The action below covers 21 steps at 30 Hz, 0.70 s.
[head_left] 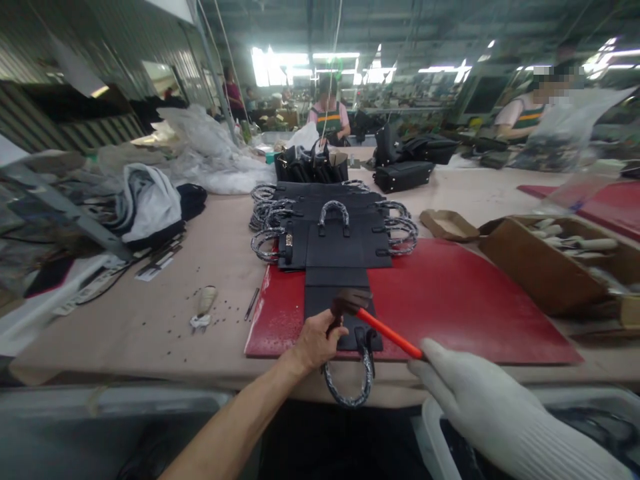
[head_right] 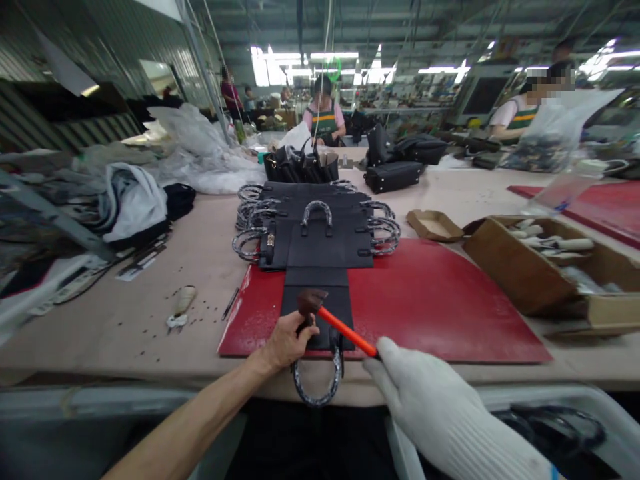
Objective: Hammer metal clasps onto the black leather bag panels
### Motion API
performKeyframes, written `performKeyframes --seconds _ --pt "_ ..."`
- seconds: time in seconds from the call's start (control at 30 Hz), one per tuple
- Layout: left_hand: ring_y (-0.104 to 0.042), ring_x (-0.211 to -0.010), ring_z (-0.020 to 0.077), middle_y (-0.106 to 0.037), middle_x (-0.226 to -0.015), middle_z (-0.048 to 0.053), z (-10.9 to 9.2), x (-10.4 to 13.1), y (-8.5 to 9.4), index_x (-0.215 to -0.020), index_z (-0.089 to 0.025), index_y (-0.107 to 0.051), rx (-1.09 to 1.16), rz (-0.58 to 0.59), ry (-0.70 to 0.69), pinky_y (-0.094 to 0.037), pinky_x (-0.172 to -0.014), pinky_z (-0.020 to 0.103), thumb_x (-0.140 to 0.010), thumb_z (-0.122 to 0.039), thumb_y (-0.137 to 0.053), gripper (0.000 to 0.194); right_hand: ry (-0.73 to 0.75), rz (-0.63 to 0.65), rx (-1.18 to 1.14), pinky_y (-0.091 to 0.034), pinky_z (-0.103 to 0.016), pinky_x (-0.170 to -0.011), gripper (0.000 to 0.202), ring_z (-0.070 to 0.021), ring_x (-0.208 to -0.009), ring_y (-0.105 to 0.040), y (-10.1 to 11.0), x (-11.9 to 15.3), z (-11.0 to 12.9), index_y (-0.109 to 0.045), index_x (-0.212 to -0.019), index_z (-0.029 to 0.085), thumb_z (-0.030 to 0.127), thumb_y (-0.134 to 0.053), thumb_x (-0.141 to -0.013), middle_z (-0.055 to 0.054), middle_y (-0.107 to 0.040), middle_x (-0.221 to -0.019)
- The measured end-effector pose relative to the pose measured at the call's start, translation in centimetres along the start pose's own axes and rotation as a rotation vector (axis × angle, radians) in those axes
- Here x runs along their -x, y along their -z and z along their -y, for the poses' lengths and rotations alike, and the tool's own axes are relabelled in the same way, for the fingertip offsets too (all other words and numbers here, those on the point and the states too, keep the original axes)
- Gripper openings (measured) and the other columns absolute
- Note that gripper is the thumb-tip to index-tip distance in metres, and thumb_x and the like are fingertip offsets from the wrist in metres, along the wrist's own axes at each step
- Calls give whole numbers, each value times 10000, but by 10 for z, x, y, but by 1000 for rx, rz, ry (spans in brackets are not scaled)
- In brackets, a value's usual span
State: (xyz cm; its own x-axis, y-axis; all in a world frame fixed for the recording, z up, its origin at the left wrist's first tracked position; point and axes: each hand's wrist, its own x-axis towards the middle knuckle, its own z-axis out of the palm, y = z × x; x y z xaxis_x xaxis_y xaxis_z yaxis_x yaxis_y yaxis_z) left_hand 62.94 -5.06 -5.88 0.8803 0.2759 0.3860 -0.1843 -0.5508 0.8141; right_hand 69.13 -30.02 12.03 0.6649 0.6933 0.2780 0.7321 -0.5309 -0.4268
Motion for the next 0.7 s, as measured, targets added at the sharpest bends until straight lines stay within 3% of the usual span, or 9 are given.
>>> performKeyframes --seconds 0.07,0.2,0.3,0.43,0.53,0.63,0.7 --pt "-627 -723 160 -656 -794 10 0 0 0 -916 -199 -616 -11 -1 1 -470 -691 248 -888 -165 -620 45 -8 53 7 -355 -296 -449 402 -183 -452 -559 0 0 -1 -529 -736 273 557 -463 -1012 -1 -594 -545" --pt "-620 -733 162 -653 -801 13 -1 0 1 -889 -205 -602 -26 9 0 -471 -715 258 -900 -200 -624 25 -37 70 -7 -384 -307 -487 407 -189 -487 -584 -2 2 -3 -532 -809 268 537 -351 -1055 -12 -608 -587" --pt "-606 -712 158 -646 -790 10 -1 0 1 -898 -207 -600 -28 5 3 -454 -691 257 -905 -205 -614 16 -45 119 98 -370 -311 -500 376 -201 -501 -587 -10 6 -16 -529 -776 269 540 -423 -1016 -25 -620 -590" --pt "-585 -697 156 -616 -761 2 -2 0 2 -876 -205 -593 -39 18 2 -447 -683 259 -926 -228 -612 58 -114 140 181 -391 -325 -569 337 -230 -614 -648 -18 11 -48 -547 -811 264 494 -423 -1024 -45 -668 -676" --pt "-609 -726 158 -642 -794 9 -3 0 5 -891 -204 -606 -17 26 17 -466 -706 261 -932 -235 -620 54 -258 108 320 -343 -333 -553 326 -243 -603 -635 -31 10 -81 -559 -855 249 497 -418 -1015 -48 -654 -684" --pt "-663 -811 170 -693 -878 26 -2 1 8 -984 -206 -634 12 55 18 -506 -768 272 -946 -236 -611 54 -360 88 491 -362 -343 -571 312 -255 -662 -650 -55 7 -109 -638 -967 209 430 -423 -1011 -95 -703 -834" --pt "-686 -872 177 -716 -941 36 -1 1 11 -1057 -208 -644 21 81 5 -526 -817 283 -952 -225 -602 115 -291 34 521 -440 -376 -652 331 -288 -792 -674 -75 4 -116 -674 -1082 161 369 -430 -1003 -155 -716 -1000"
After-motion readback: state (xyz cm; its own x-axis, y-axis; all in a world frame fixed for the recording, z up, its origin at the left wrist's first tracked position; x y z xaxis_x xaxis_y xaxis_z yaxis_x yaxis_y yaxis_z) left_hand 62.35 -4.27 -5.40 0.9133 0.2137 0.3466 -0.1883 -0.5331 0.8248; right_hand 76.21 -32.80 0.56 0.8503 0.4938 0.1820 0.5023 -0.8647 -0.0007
